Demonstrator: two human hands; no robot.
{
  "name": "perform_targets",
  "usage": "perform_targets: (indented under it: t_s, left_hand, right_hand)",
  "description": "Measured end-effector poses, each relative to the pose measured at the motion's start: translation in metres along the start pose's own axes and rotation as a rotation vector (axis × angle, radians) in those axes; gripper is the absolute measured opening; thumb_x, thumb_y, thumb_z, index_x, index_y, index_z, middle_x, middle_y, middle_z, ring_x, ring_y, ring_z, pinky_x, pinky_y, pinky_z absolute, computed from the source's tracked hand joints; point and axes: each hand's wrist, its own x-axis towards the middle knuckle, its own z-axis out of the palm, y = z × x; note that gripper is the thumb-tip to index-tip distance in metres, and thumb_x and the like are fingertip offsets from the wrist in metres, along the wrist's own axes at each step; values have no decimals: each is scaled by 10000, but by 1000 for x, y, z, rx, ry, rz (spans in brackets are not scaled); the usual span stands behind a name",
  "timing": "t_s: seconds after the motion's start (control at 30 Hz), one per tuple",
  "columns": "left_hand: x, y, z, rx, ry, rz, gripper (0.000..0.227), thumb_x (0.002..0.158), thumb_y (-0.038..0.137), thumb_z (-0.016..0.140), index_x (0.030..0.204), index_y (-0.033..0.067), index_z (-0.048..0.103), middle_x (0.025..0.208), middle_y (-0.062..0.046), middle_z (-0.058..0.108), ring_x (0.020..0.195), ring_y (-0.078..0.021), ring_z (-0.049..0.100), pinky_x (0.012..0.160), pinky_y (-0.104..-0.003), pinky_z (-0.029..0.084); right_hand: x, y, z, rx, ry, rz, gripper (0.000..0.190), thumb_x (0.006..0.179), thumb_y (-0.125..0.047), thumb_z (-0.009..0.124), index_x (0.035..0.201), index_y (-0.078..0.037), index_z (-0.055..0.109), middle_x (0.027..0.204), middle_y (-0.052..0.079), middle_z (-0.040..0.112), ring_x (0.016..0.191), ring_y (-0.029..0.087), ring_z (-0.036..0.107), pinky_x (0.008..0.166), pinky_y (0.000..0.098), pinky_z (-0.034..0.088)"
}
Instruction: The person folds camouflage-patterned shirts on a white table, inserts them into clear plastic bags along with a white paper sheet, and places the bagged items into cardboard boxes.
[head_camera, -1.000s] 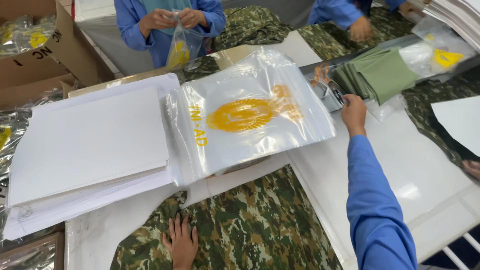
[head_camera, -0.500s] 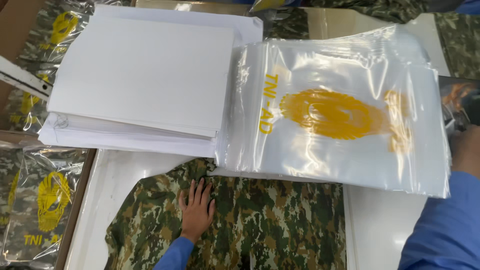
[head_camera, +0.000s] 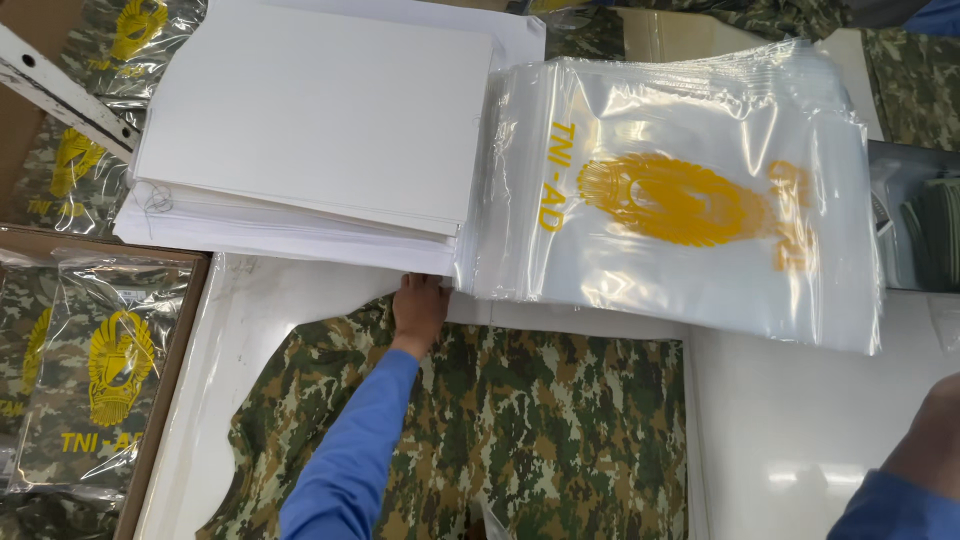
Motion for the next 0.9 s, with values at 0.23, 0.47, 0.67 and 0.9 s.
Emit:
perform_targets:
  t_s: [0.23, 0.47, 0.67, 0.9]
  left_hand:
    - [9, 2, 17, 81, -432, -128, 193, 866, 273, 475, 869, 93, 547, 989, -99, 506, 836, -147, 569, 556, -219, 516]
    - [-3, -26, 41, -515, -313, -245, 189, 934, 163, 366, 996, 28, 482, 969, -172, 465, 743, -272, 570, 559, -345, 526]
    - [-2, -2, -7, -463, -272, -313, 180, 842, 210, 560, 912, 47, 524, 980, -119, 425, 689, -223, 579, 487, -297, 507]
    - [0, -12, -13, -704, -248, -399, 126, 861, 163, 510, 918, 69, 569, 957, -155, 480, 769, -338, 585, 552, -416, 502]
  right_hand:
    - [-49, -118, 92, 296, 95, -162, 69, 655, -62, 658, 710, -73, 697, 781, 132, 597, 766, 303, 596, 695, 418, 485]
    - [-88, -196, 255, 756, -363, 129, 118, 753, -76, 584, 790, -32, 687, 605, 123, 643, 571, 260, 644, 557, 383, 511]
    - [-69, -211, 352, 767, -449, 544, 268, 924, -166, 389, 970, -1, 595, 620, 144, 583, 507, 153, 520, 459, 299, 434]
    - [-25, -227, 375, 555, -492, 729, 322, 818, -316, 605, 1010, -60, 578, 794, 186, 590, 760, 265, 569, 635, 385, 432]
